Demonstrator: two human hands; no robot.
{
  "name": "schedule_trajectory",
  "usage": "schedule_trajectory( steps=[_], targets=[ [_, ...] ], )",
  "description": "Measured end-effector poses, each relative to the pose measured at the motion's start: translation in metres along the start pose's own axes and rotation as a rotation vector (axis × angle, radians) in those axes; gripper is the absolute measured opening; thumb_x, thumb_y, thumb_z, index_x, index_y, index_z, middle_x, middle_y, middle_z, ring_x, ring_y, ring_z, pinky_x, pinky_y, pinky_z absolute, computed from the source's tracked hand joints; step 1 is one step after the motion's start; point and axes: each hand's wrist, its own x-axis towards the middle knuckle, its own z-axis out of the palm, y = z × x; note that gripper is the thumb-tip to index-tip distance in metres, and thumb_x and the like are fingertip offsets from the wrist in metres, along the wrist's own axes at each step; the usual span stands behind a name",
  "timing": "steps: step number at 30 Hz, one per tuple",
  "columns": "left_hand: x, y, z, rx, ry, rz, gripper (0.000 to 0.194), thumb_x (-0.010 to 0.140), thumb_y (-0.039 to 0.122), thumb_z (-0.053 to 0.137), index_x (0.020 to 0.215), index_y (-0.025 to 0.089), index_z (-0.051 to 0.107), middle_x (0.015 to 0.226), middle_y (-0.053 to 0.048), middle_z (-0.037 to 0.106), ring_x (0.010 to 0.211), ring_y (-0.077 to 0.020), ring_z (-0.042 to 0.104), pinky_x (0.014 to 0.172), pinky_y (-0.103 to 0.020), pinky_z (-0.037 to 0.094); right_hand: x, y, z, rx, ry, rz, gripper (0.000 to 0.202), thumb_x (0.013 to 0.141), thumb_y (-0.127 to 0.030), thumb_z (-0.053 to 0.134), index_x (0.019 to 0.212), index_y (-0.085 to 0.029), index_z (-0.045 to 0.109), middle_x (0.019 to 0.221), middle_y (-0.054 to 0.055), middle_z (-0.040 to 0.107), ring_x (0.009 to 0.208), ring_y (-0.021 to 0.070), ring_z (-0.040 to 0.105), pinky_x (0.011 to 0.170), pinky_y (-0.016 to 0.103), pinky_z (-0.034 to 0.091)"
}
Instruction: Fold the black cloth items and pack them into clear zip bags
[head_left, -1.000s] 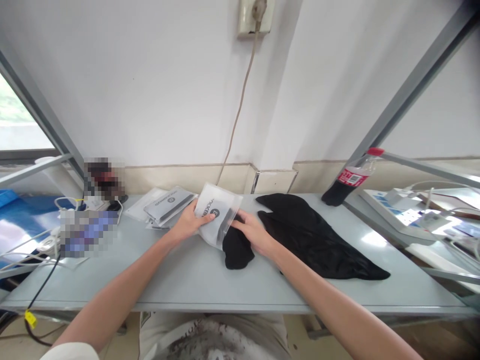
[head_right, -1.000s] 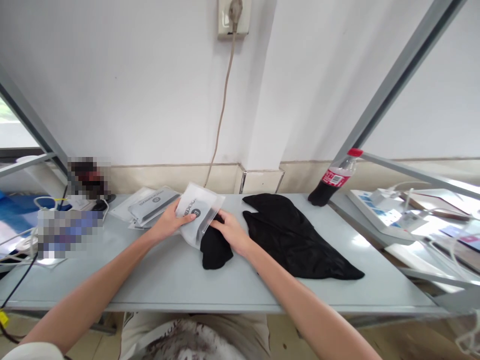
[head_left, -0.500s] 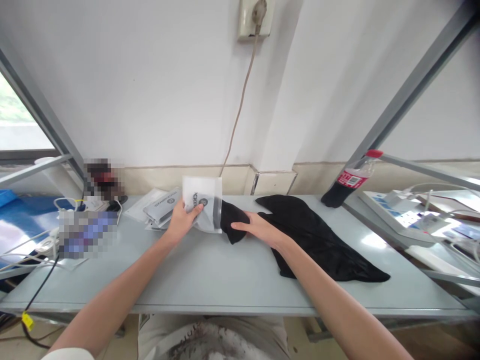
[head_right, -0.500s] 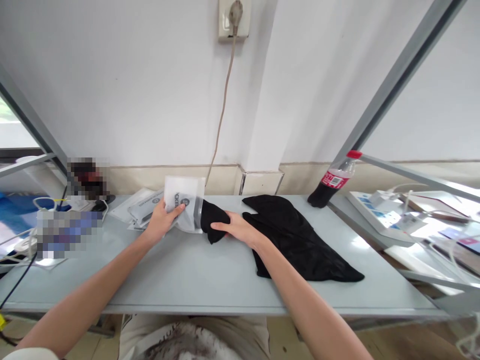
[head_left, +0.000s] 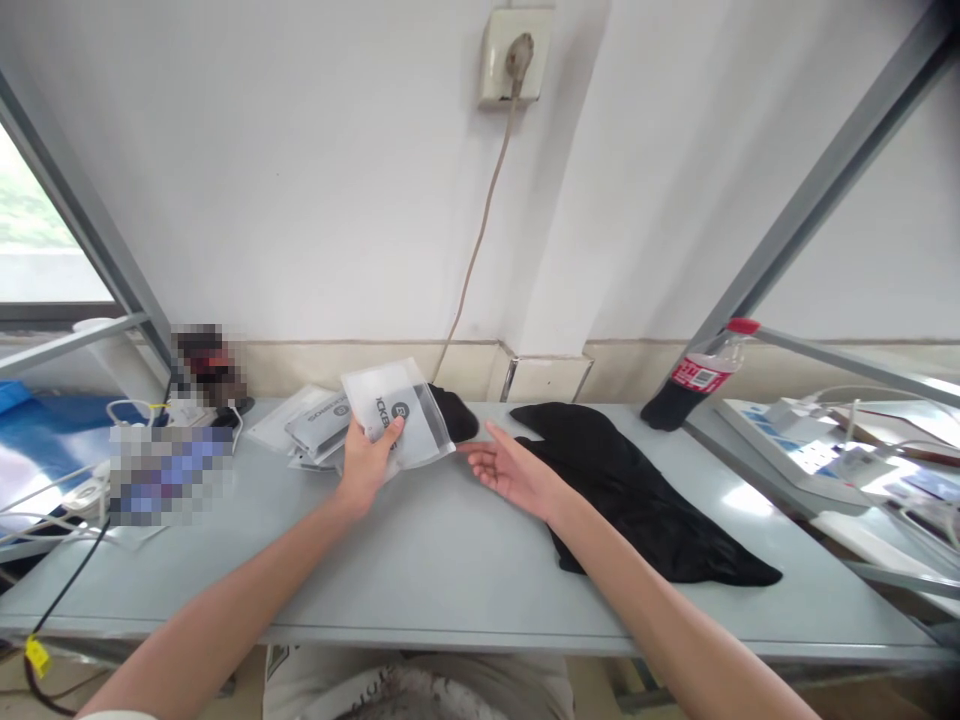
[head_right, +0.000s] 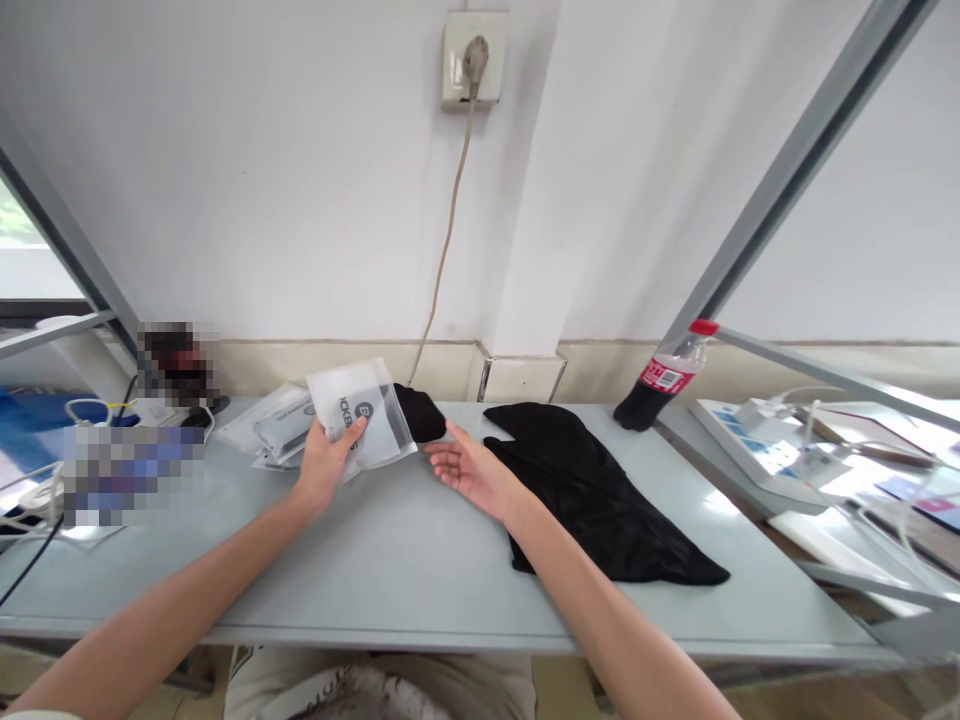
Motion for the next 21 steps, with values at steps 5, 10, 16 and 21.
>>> schedule_trajectory(
  steps=[5, 10, 16, 21],
  targets=[
    [-0.002, -0.001, -0.001, -0.02, -0.125, -0.072, 0.053, 0.077, 0.043, 0.09, 0.12, 0.02, 0.068, 0.121, -0.011, 0.076, 0.11, -0.0282, 0.074, 0.098, -0.044, 0.059, -0.003, 0.004, 0.006, -0.04, -0.084, -0.059, 0.028, 0.089, -0.046, 0.08, 0.092, -0.019, 0.076, 0.087, 0.004, 0.075, 0.072, 0.0136, 0.064, 0.064, 0.025, 0.051],
    [-0.012, 0.0, 0.003, -0.048, -0.322, -0.139, 0.054, 0.077, 0.043, 0.091, 0.121, 0.019, 0.069, 0.127, -0.013, 0.075, 0.117, -0.0307, 0.071, 0.102, -0.045, 0.057, 0.004, 0.008, 0.009, 0.112, -0.075, -0.296, 0.019, 0.084, -0.034, 0.086, 0.097, -0.026, 0.074, 0.103, 0.002, 0.078, 0.098, 0.0203, 0.07, 0.092, 0.035, 0.054],
    [-0.018, 0.005, 0.005, -0.03, -0.428, -0.229, 0.061, 0.074, 0.041, 0.094, 0.124, 0.019, 0.067, 0.127, -0.014, 0.075, 0.116, -0.0329, 0.072, 0.101, -0.048, 0.058, 0.005, 0.007, 0.01, 0.147, 0.004, -0.397, 0.026, 0.078, -0.03, 0.089, 0.1, -0.025, 0.077, 0.111, 0.003, 0.08, 0.111, 0.0236, 0.07, 0.098, 0.036, 0.056],
    [-0.021, 0.007, 0.007, -0.086, -0.372, -0.24, 0.062, 0.073, 0.04, 0.094, 0.123, 0.019, 0.066, 0.128, -0.014, 0.075, 0.116, -0.0321, 0.072, 0.102, -0.048, 0.057, -0.003, 0.004, 0.017, 0.206, 0.017, -0.396, 0.038, 0.075, -0.025, 0.09, 0.11, -0.029, 0.076, 0.119, 0.001, 0.079, 0.118, 0.0258, 0.069, 0.099, 0.039, 0.059]
  ],
)
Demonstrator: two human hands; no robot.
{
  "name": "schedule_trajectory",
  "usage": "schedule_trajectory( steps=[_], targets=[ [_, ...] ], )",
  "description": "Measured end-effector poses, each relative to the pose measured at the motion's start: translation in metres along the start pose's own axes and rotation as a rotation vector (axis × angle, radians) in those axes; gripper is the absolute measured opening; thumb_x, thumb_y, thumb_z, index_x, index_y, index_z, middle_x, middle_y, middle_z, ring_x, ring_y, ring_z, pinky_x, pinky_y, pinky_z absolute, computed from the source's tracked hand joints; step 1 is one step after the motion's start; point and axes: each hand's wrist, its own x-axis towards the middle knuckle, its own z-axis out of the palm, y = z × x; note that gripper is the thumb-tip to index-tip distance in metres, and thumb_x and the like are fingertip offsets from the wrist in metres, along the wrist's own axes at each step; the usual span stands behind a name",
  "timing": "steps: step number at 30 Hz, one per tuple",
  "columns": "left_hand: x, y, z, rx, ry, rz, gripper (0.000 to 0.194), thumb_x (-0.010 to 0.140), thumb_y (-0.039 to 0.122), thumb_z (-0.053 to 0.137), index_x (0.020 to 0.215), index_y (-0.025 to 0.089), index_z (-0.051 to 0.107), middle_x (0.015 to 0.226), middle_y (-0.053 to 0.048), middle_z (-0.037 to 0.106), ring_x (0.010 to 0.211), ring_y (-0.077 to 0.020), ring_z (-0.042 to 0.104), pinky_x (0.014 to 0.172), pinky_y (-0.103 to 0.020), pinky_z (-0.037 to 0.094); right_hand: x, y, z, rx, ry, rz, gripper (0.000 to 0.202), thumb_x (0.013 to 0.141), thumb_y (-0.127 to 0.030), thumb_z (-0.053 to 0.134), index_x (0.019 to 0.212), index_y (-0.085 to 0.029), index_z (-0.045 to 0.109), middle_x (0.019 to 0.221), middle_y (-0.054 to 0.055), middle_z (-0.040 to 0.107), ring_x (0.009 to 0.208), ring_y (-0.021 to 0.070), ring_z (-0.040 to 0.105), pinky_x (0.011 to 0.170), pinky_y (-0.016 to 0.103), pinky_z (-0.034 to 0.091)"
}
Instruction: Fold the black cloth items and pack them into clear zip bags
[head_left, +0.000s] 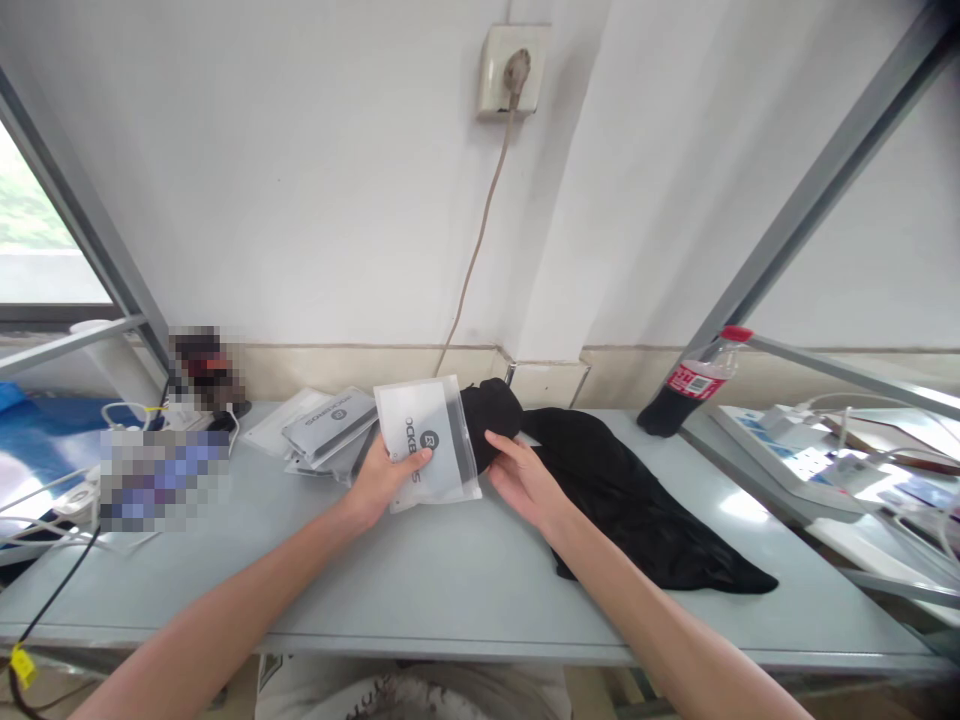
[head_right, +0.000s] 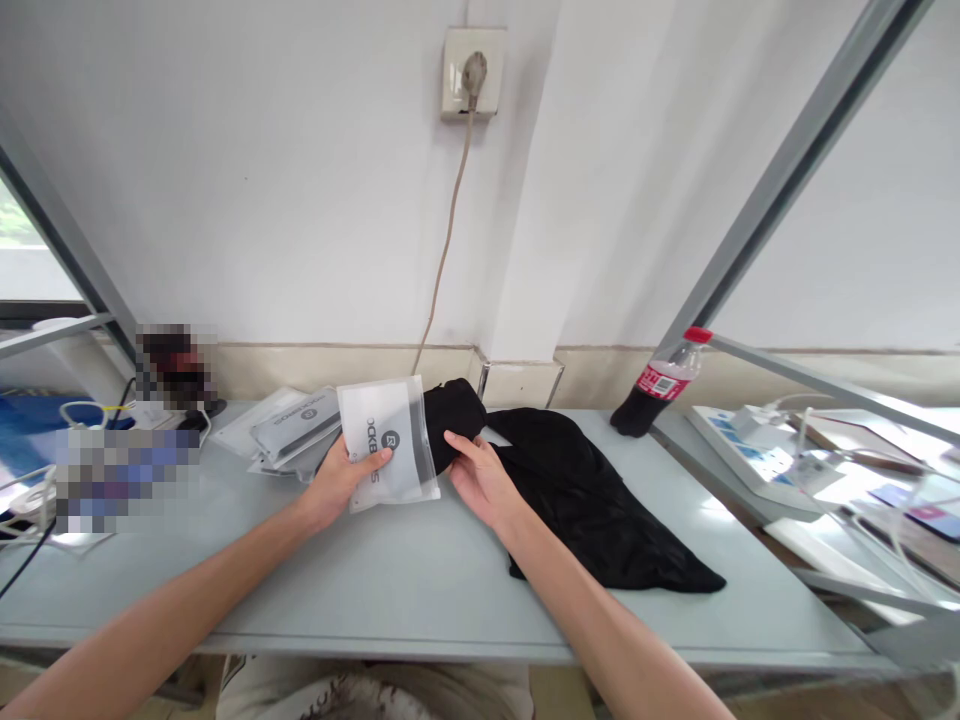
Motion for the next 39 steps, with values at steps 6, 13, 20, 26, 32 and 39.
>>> schedule_trajectory(
  steps=[6, 13, 20, 26, 32, 39],
  targets=[
    [0.001, -0.005, -0.001, -0.017, -0.036, 0.002, 0.063, 0.074, 0.041, 0.094, 0.124, 0.019, 0.064, 0.127, -0.014, 0.075, 0.116, -0.0323, 0.072, 0.101, -0.048, 0.058, -0.005, -0.003, 0.001, 0.006, -0.011, 0.016, 0.052, 0.076, -0.031, 0.089, 0.125, -0.031, 0.071, 0.121, 0.002, 0.079, 0.121, 0.028, 0.069, 0.1, 0.044, 0.059],
    [0.0, -0.006, -0.001, -0.02, -0.053, 0.002, 0.06, 0.076, 0.039, 0.093, 0.125, 0.02, 0.064, 0.128, -0.014, 0.074, 0.117, -0.032, 0.071, 0.103, -0.048, 0.057, -0.003, -0.004, 0.0, 0.034, 0.04, -0.017, 0.058, 0.075, -0.02, 0.088, 0.129, -0.032, 0.071, 0.122, 0.002, 0.079, 0.122, 0.0284, 0.07, 0.1, 0.044, 0.06],
    [-0.001, -0.005, 0.0, -0.025, -0.046, -0.032, 0.063, 0.074, 0.039, 0.094, 0.126, 0.019, 0.064, 0.128, -0.015, 0.074, 0.117, -0.0329, 0.071, 0.103, -0.049, 0.056, -0.002, -0.003, 0.002, 0.006, 0.074, -0.003, 0.062, 0.073, -0.022, 0.091, 0.131, -0.032, 0.07, 0.118, 0.002, 0.08, 0.114, 0.0282, 0.073, 0.094, 0.043, 0.063],
    [-0.004, -0.002, 0.001, -0.008, -0.071, -0.029, 0.065, 0.075, 0.041, 0.093, 0.129, 0.021, 0.063, 0.128, -0.014, 0.074, 0.119, -0.0323, 0.07, 0.103, -0.049, 0.057, -0.001, 0.007, -0.001, -0.073, 0.12, 0.033, 0.054, 0.071, -0.024, 0.093, 0.122, -0.028, 0.074, 0.106, 0.003, 0.082, 0.102, 0.0273, 0.075, 0.087, 0.041, 0.064],
    [-0.005, 0.002, -0.002, 0.104, -0.192, -0.005, 0.061, 0.08, 0.044, 0.089, 0.132, 0.022, 0.063, 0.131, -0.013, 0.072, 0.122, -0.0324, 0.068, 0.103, -0.047, 0.055, -0.011, 0.009, 0.008, -0.191, 0.029, 0.052, 0.062, 0.067, -0.027, 0.096, 0.125, -0.031, 0.072, 0.11, 0.002, 0.082, 0.109, 0.0301, 0.073, 0.093, 0.044, 0.06],
    [0.001, -0.001, -0.007, 0.043, -0.12, -0.11, 0.055, 0.086, 0.06, 0.079, 0.126, 0.024, 0.067, 0.125, -0.011, 0.075, 0.114, -0.0289, 0.072, 0.094, -0.04, 0.059, -0.02, -0.001, 0.018, 0.016, -0.183, 0.301, 0.04, 0.088, -0.045, 0.079, 0.121, -0.024, 0.073, 0.114, 0.009, 0.08, 0.118, 0.0303, 0.071, 0.1, 0.049, 0.057]
  ],
)
